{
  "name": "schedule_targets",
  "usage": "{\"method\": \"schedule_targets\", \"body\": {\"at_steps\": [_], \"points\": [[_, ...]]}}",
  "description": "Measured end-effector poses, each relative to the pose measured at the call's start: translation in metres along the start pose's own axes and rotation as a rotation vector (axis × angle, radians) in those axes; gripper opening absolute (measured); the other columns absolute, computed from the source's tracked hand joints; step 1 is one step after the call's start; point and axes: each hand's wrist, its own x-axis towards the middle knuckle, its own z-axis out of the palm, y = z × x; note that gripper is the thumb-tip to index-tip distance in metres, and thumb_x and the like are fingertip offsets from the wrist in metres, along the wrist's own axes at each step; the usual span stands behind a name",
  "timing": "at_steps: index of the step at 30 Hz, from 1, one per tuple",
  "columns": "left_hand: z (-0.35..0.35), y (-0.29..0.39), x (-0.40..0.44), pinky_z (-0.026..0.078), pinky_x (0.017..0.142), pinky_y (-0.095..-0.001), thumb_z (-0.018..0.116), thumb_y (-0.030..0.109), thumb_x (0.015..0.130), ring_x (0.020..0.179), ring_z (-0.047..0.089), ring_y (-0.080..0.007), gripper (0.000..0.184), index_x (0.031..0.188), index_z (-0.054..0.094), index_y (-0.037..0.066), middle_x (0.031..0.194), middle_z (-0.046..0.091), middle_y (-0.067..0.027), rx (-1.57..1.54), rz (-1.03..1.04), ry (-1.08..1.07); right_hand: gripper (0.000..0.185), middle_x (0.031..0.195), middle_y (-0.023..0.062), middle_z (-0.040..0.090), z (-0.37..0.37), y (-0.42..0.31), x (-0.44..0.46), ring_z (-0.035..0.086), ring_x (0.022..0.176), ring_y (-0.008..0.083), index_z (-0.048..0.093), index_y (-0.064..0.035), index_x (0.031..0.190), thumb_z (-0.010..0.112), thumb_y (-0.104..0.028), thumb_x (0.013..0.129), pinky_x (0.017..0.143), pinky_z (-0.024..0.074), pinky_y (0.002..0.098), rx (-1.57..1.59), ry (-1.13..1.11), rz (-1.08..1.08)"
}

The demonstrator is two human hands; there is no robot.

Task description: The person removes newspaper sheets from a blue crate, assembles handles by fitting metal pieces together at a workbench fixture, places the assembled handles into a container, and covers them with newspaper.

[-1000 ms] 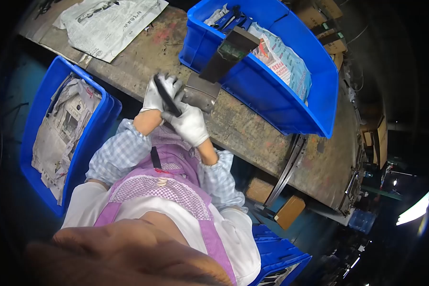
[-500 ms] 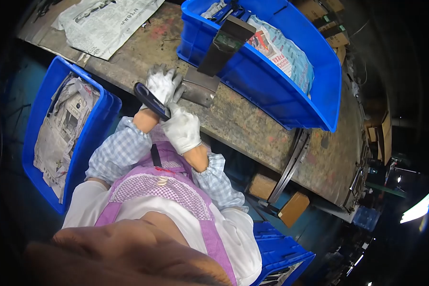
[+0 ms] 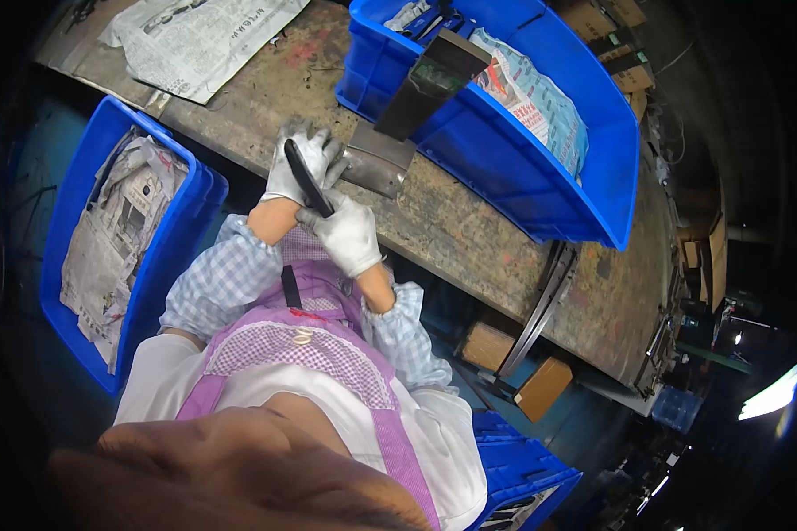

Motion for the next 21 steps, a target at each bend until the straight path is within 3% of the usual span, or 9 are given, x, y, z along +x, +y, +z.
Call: {"method": "schedule_targets", "body": {"at_steps": [3, 7, 8, 10, 12, 14, 16, 19, 21], "points": [[0.007, -0.004, -0.009, 0.026, 0.114, -0.0535, 0.057, 0.039, 0.091, 0.126, 0.051, -0.0307, 0.033, 0.115, 0.069, 0.019, 0.125, 0.062, -0.0071, 0.021, 0.081, 0.103, 0.025, 0.074, 0.0064, 0.068, -0.002, 0.024, 0.014, 0.063, 0.065, 0.0128, 0.069, 0.0014, 0.089, 0.081, -0.018, 0.079, 0.061, 0.0493, 0.0266, 0.464, -0.252, 0.075], [-0.030, 0.004, -0.019, 0.023, 0.117, -0.0529, 0.056, 0.046, 0.091, 0.127, 0.050, -0.0300, 0.045, 0.116, 0.066, 0.010, 0.119, 0.065, -0.0117, -0.207, -0.035, -0.101, 0.025, 0.064, 0.0013, 0.057, -0.006, 0.028, 0.004, 0.047, 0.048, 0.0078, 0.063, -0.0005, 0.090, 0.081, -0.011, 0.077, 0.043, 0.0333, 0.0218, 0.836, -0.380, 0.129], [-0.012, 0.002, -0.017, 0.022, 0.117, -0.0530, 0.062, 0.050, 0.085, 0.125, 0.051, -0.0327, 0.056, 0.116, 0.065, 0.004, 0.116, 0.066, -0.0140, -0.278, 0.039, 0.052, 0.027, 0.064, 0.0001, 0.054, -0.008, 0.026, 0.000, 0.046, 0.047, 0.0076, 0.061, -0.0008, 0.092, 0.081, -0.009, 0.076, 0.043, 0.0334, 0.0216, 1.011, -0.450, 0.169], [-0.026, 0.005, -0.027, 0.021, 0.116, -0.0565, 0.067, 0.042, 0.082, 0.129, 0.049, -0.0335, 0.052, 0.120, 0.064, 0.006, 0.127, 0.060, -0.0103, -0.489, 0.059, 0.277, 0.027, 0.065, 0.0002, 0.054, -0.005, 0.025, -0.006, 0.046, 0.047, 0.0074, 0.061, -0.0016, 0.091, 0.081, -0.009, 0.076, 0.042, 0.0330, 0.0218, 0.907, -0.488, 0.143], [-0.029, 0.000, -0.023, 0.033, 0.109, -0.0544, 0.070, 0.037, 0.081, 0.121, 0.054, -0.0323, 0.048, 0.118, 0.065, 0.006, 0.122, 0.063, -0.0107, -0.391, 0.102, 0.311, 0.023, 0.065, -0.0003, 0.055, 0.003, 0.006, -0.014, 0.049, 0.051, 0.0081, 0.062, -0.0020, 0.091, 0.079, -0.010, 0.078, 0.045, 0.0367, 0.0222, 0.813, -0.496, 0.041], [-0.029, -0.001, -0.021, 0.044, 0.097, -0.0500, 0.070, 0.030, 0.083, 0.110, 0.060, -0.0315, 0.041, 0.116, 0.066, 0.008, 0.115, 0.066, -0.0102, -0.411, 0.061, 0.297, 0.021, 0.072, 0.0120, 0.066, 0.013, 0.005, -0.007, 0.066, 0.063, 0.0225, 0.068, 0.0004, 0.097, 0.074, -0.014, 0.083, 0.062, 0.0514, 0.0326, 0.279, -0.413, -0.288], [-0.017, -0.006, -0.029, 0.052, 0.081, -0.0402, 0.065, 0.018, 0.087, 0.097, 0.064, -0.0299, 0.028, 0.114, 0.068, 0.012, 0.110, 0.069, -0.0089, -0.375, -0.023, 0.306, 0.026, 0.094, 0.0246, 0.068, 0.018, 0.011, -0.005, 0.071, 0.076, 0.0284, 0.071, -0.0063, 0.106, 0.072, -0.023, 0.085, 0.074, 0.0544, 0.0393, -0.216, -0.345, -0.308], [0.007, -0.023, -0.034, 0.051, 0.085, -0.0413, 0.066, 0.010, 0.088, 0.096, 0.064, -0.0326, 0.027, 0.115, 0.067, 0.006, 0.105, 0.068, -0.0131, -0.550, -0.039, 0.509, 0.023, 0.091, 0.0208, 0.072, -0.019, 0.015, -0.019, 0.072, 0.072, 0.0260, 0.071, -0.0016, 0.104, 0.068, -0.019, 0.089, 0.067, 0.0557, 0.0372, -0.056, -0.033, -0.377], [-0.005, -0.036, -0.035, 0.051, 0.083, -0.0416, 0.067, 0.010, 0.087, 0.096, 0.062, -0.0320, 0.030, 0.117, 0.065, 0.007, 0.106, 0.067, -0.0106, -0.566, -0.044, 0.484, 0.020, 0.088, 0.0150, 0.074, -0.068, 0.017, -0.038, 0.071, 0.069, 0.0213, 0.071, 0.0026, 0.100, 0.066, -0.015, 0.092, 0.059, 0.0551, 0.0317, 0.603, 0.058, 0.001]]}}
